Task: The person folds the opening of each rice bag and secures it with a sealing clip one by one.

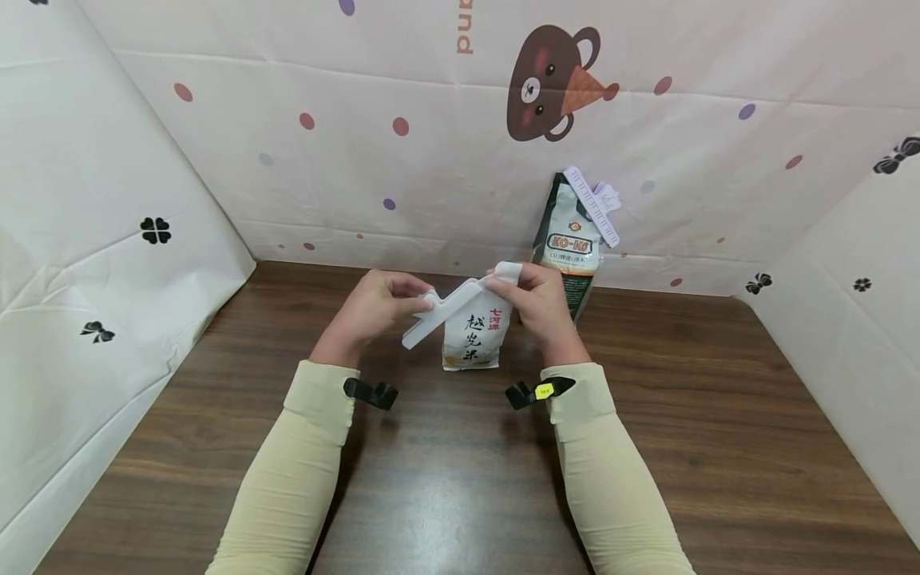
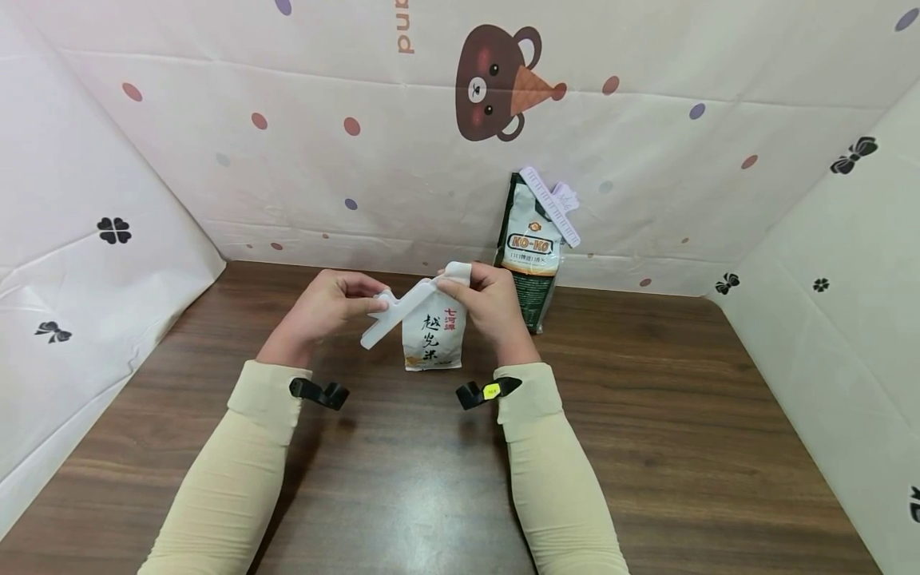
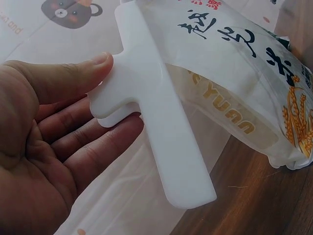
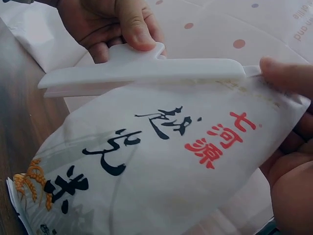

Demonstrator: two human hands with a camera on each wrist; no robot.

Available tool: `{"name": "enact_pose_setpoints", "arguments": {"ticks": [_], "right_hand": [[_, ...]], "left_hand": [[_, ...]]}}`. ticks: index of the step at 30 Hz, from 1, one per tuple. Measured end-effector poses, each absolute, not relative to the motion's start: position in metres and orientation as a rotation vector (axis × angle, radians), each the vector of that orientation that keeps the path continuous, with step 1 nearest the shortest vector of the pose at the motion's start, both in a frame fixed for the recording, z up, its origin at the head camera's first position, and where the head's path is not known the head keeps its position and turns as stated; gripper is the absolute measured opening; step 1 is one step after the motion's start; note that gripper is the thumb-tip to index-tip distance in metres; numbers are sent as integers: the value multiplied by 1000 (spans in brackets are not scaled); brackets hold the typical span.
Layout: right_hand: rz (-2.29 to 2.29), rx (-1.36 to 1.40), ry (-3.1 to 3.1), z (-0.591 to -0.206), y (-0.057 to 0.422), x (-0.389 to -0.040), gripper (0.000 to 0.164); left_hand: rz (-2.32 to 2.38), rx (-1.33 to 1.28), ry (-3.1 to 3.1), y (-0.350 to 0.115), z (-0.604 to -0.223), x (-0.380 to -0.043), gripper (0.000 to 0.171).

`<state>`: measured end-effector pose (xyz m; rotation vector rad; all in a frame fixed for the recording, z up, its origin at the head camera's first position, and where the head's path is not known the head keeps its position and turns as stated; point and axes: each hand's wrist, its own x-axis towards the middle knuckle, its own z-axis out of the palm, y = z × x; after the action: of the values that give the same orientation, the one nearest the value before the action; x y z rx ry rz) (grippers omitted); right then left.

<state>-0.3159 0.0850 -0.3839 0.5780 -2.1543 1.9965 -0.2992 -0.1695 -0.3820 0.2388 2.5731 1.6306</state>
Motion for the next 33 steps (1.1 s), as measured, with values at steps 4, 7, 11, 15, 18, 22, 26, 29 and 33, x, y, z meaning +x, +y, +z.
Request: {"name": "enact_pose_setpoints", "arguments": {"ticks": [4,7,11,15,18,22,26,29,33], "right_hand": [[2076,712,-2053,-387,88,-317,20],[2125,770,-1975,-388,90,-318,14],[2167,787,-1942,-387,90,-318,19],[2181,796,-1928,-386,91,-320,20],[2168,776,-1931,-386,93,-322,22],[2146,751,-1964,-385,96,-321,24],[2133,758,-1985,-384,97,-321,26],[2137,765,-1992,-384,98,-321,28],[2141,761,-1998,-385,99,-321,30]], "left_hand": [[1620,225,2572,-169,-382,-300,24],[1626,223,2564,-169,-382,-300,24],[1643,223,2547,-169,-381,-300,25],[1653,224,2533,-169,-380,-300,26],[1658,223,2529,-168,-379,-301,26],[1669,222,2521,-168,-378,-301,25],[1689,241,2508,-167,-378,-302,25],[1699,262,2504,-166,-379,-303,25],[1688,273,2519,-165,-378,-303,26]]}}
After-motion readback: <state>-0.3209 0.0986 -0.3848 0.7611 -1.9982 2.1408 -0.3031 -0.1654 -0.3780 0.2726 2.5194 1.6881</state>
